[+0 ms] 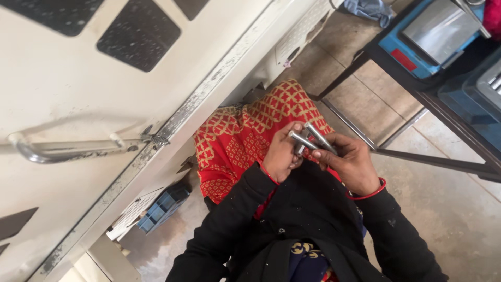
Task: The person wipes the exterior of a large industrial machine with a red cloth, then uses two metal rods to open a side panel. They reach inside to adjust internal components and then close the panel.
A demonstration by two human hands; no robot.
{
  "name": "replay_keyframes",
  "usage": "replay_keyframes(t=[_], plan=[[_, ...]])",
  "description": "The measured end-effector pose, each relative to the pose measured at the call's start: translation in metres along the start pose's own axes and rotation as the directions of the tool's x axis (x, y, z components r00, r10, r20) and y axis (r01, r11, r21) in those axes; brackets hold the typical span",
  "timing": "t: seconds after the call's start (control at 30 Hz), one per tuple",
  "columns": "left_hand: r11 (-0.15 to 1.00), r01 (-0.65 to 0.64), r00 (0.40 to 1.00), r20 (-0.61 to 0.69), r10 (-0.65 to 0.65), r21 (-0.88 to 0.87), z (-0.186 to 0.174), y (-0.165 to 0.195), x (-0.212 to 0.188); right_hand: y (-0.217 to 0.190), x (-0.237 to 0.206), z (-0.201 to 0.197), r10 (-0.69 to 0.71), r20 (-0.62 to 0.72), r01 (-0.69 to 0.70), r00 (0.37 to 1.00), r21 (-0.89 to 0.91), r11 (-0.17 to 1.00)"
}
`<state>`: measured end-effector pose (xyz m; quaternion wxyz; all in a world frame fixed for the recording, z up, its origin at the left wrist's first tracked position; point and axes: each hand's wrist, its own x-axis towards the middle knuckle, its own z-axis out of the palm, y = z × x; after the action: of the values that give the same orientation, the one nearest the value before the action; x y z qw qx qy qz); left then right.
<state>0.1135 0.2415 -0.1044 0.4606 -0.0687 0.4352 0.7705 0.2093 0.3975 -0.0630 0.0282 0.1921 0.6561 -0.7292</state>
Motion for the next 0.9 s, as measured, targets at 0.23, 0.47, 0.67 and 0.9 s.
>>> replay_keyframes(t=[0.23,0.47,0.67,0.9], plan=[[0.94,-0.184,0.983,0.035,0.181,0.287,-0.018,0.007,-0.013,0.014,0.007,0.013,0.046,0.078,-0.037,0.996,-0.106,0.994],[0.903,-0.276,0.95,-0.049,0.308,0.33,-0.038,-0.012,-0.004,0.02,-0.001,0.048,-0.255,-0.167,0.125,0.952,-0.549,0.826],[0.996,-0.08,0.981,-0.173,0.085,0.035,-0.038,-0.009,-0.017,-0.015,-0.006,0.039,-0.288,0.012,0.246,0.958,-0.556,0.794],[0.977,-0.148,0.987,-0.044,0.157,0.154,-0.026,0.0,-0.024,-0.024,0.003,0.037,0.014,0.103,0.037,0.995,-0.471,0.881]])
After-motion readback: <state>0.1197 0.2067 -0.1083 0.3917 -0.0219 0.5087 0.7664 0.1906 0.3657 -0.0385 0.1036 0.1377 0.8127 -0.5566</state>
